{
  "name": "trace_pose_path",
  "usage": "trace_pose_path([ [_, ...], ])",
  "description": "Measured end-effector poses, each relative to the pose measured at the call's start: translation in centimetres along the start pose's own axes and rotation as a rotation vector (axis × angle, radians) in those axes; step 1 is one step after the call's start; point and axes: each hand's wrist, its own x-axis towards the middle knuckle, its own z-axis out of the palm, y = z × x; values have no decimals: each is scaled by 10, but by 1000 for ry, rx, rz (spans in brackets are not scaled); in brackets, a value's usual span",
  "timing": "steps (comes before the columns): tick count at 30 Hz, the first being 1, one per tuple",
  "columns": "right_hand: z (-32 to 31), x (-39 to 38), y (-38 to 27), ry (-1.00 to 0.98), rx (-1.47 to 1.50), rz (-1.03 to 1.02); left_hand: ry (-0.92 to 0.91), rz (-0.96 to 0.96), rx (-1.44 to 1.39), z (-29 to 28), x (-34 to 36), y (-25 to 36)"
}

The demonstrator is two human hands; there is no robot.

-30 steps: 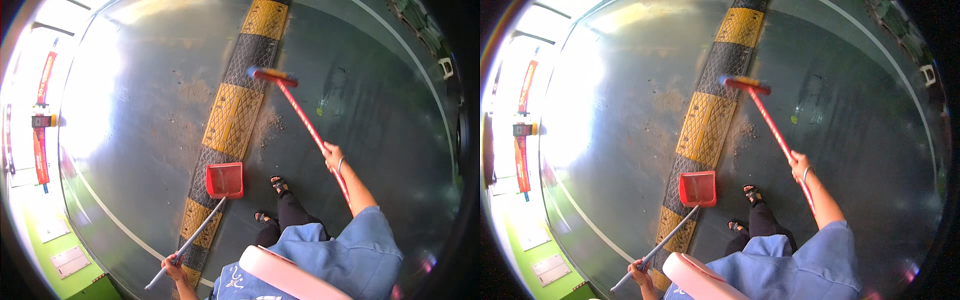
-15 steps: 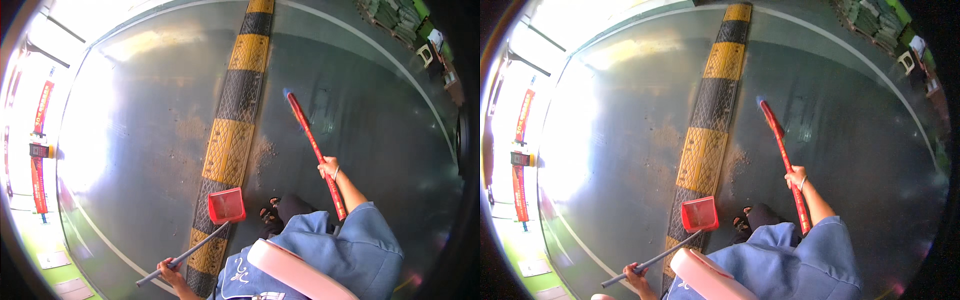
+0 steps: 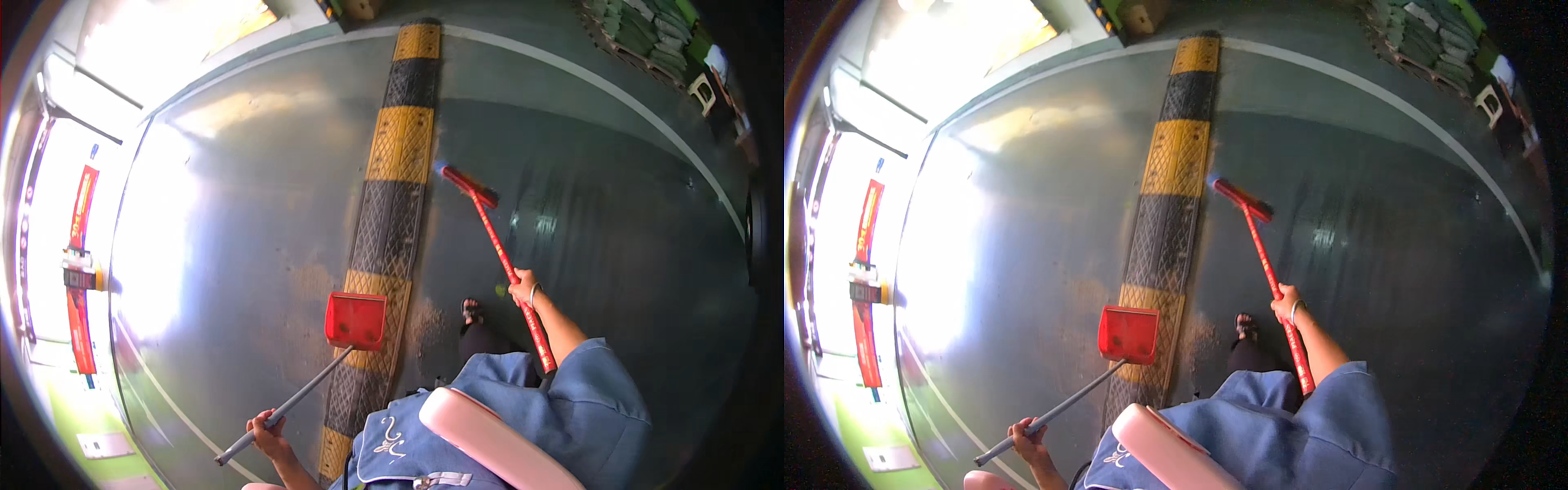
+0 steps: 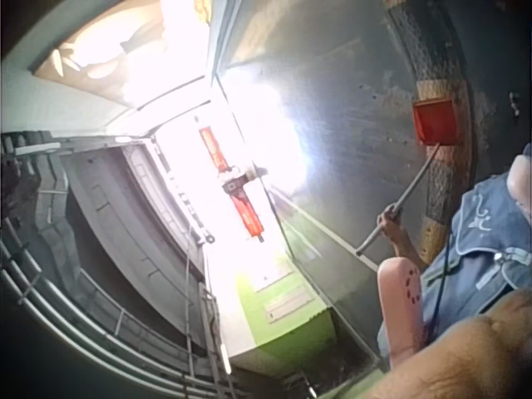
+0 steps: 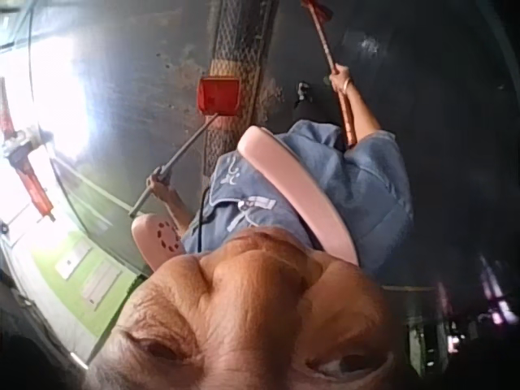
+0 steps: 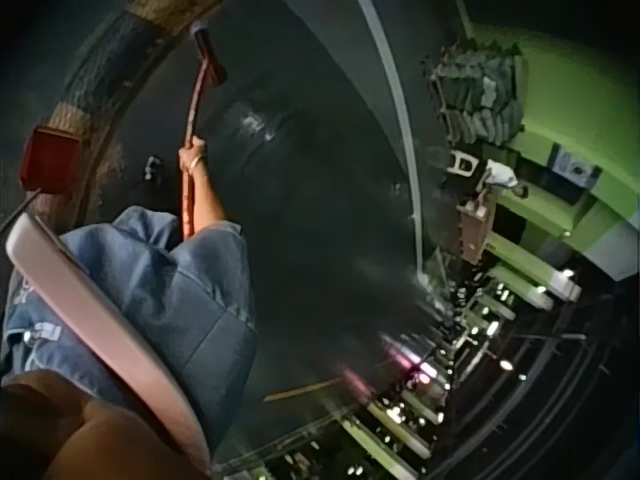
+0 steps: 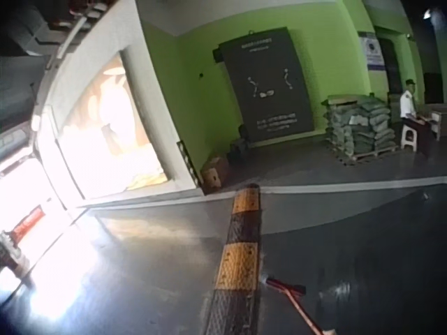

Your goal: The person carries a broom and a dustpan through a parking garage and sweeps debris from the floor and a speed bump into the dustpan using the broom.

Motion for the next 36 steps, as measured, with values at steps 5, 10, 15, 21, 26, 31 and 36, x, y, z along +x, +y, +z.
trace_pose_path([
  [5, -35, 58, -66, -15, -87, -16, -59, 58, -44, 120, 10, 21],
  [10, -61, 119, -124, 25, 53, 10, -165, 65, -71, 231, 28, 44],
  [15, -111, 201, -189, 113, 85, -16, -305, 92, -137, 371, 56, 54],
  [21, -205, 272, -271, 270, 194, 79, -409, 47, -149, 534, 73, 82],
  [26, -245, 333, -297, 379, 754, 97, -424, 34, -152, 635, 78, 100],
  [31, -246, 470, -319, 634, 363, 223, -311, 59, -69, 724, 59, 90],
  [36, -266, 643, -398, 627, 216, 259, -263, 62, -92, 794, 36, 87],
])
